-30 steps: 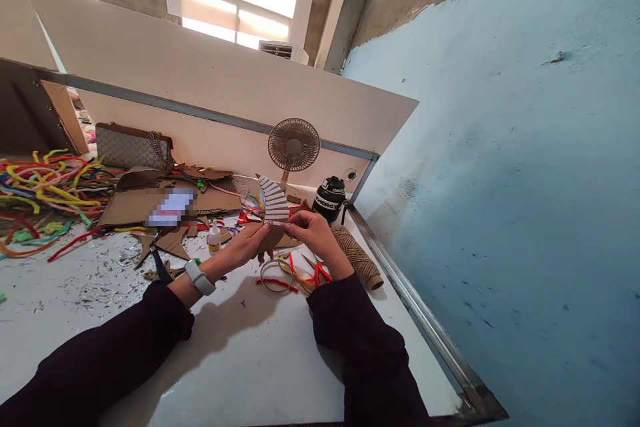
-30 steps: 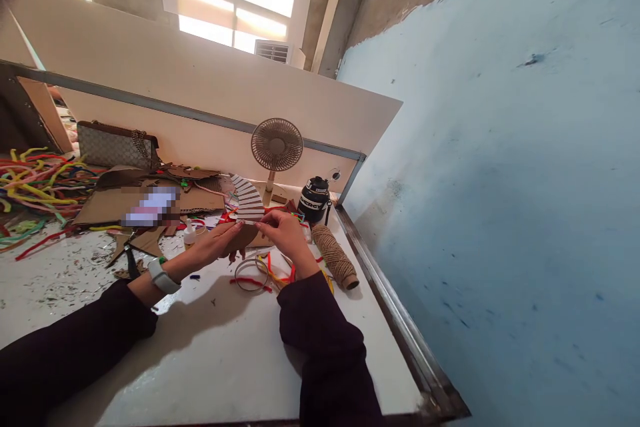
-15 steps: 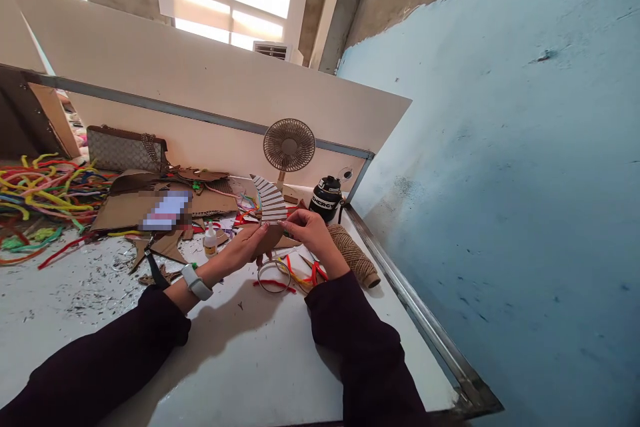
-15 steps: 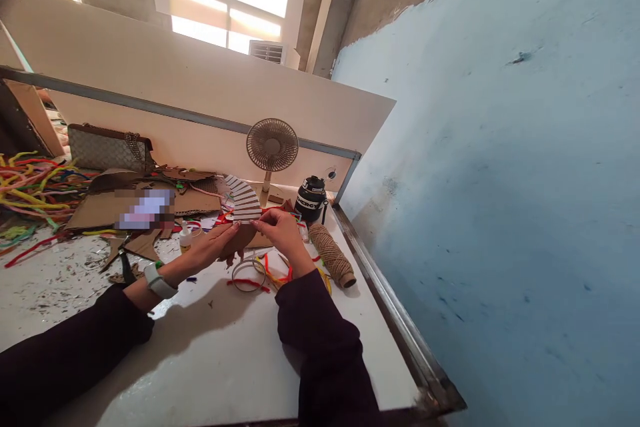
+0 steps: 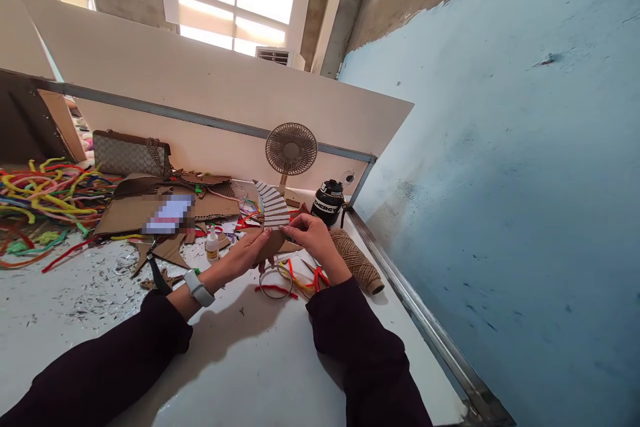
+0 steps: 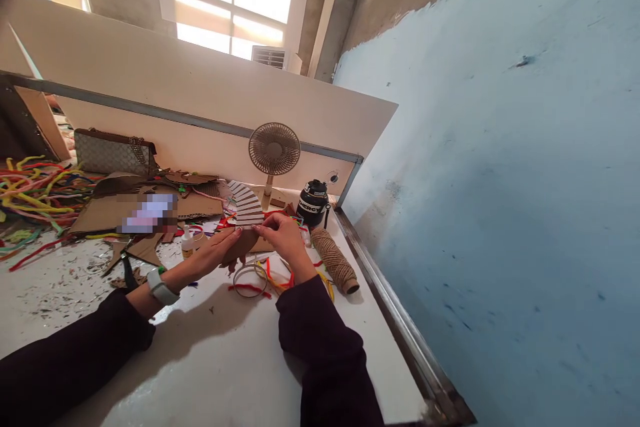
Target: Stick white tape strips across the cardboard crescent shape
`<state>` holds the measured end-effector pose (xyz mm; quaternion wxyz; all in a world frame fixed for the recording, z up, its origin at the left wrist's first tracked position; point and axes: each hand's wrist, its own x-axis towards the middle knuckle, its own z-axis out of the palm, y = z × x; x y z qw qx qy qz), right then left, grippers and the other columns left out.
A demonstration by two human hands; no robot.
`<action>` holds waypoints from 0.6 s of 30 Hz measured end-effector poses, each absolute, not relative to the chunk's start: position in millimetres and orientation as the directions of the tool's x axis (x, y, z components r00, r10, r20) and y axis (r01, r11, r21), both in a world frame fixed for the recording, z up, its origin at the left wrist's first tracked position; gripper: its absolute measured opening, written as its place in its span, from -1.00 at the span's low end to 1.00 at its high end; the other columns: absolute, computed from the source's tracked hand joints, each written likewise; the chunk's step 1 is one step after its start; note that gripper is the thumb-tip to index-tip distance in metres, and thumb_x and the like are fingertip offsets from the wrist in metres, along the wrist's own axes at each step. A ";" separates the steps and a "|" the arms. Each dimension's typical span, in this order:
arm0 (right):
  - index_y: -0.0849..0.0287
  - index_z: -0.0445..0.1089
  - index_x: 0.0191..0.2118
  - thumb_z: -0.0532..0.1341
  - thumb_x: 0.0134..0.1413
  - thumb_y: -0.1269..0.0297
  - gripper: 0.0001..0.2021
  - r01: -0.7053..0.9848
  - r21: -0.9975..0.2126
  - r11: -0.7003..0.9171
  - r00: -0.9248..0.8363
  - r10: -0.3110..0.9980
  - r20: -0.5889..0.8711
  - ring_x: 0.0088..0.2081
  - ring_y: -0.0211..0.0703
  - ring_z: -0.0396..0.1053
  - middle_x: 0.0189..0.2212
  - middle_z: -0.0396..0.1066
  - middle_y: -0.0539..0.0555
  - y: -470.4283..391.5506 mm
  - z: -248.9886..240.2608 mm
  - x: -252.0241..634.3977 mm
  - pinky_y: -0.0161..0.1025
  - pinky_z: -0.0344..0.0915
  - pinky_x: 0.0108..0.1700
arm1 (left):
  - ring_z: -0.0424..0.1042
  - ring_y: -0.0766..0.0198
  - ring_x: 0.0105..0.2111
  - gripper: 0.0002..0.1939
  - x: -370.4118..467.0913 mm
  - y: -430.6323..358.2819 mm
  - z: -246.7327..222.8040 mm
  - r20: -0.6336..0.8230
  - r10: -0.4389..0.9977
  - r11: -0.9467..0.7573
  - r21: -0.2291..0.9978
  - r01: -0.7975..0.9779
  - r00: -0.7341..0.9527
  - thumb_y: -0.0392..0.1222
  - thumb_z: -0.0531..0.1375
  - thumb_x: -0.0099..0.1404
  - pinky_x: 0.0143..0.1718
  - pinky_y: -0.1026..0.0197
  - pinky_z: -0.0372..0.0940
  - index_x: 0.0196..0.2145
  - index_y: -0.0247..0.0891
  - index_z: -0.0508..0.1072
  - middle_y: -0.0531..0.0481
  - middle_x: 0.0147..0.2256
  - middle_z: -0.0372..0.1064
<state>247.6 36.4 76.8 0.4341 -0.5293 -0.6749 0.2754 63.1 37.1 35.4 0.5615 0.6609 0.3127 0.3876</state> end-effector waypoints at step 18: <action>0.24 0.42 -0.46 0.42 -0.28 -0.01 -0.61 0.293 -0.939 0.178 -0.186 0.974 0.127 -0.54 -0.31 0.23 -0.60 0.35 -0.05 33.5 85.4 264.0 -0.32 0.13 -0.48 | 0.30 0.32 -0.66 -0.41 55.3 33.1 48.7 0.163 0.776 -0.163 0.985 -0.056 0.609 0.27 0.05 0.26 -0.66 0.29 0.14 -0.08 -0.33 0.38 -0.01 -0.52 0.42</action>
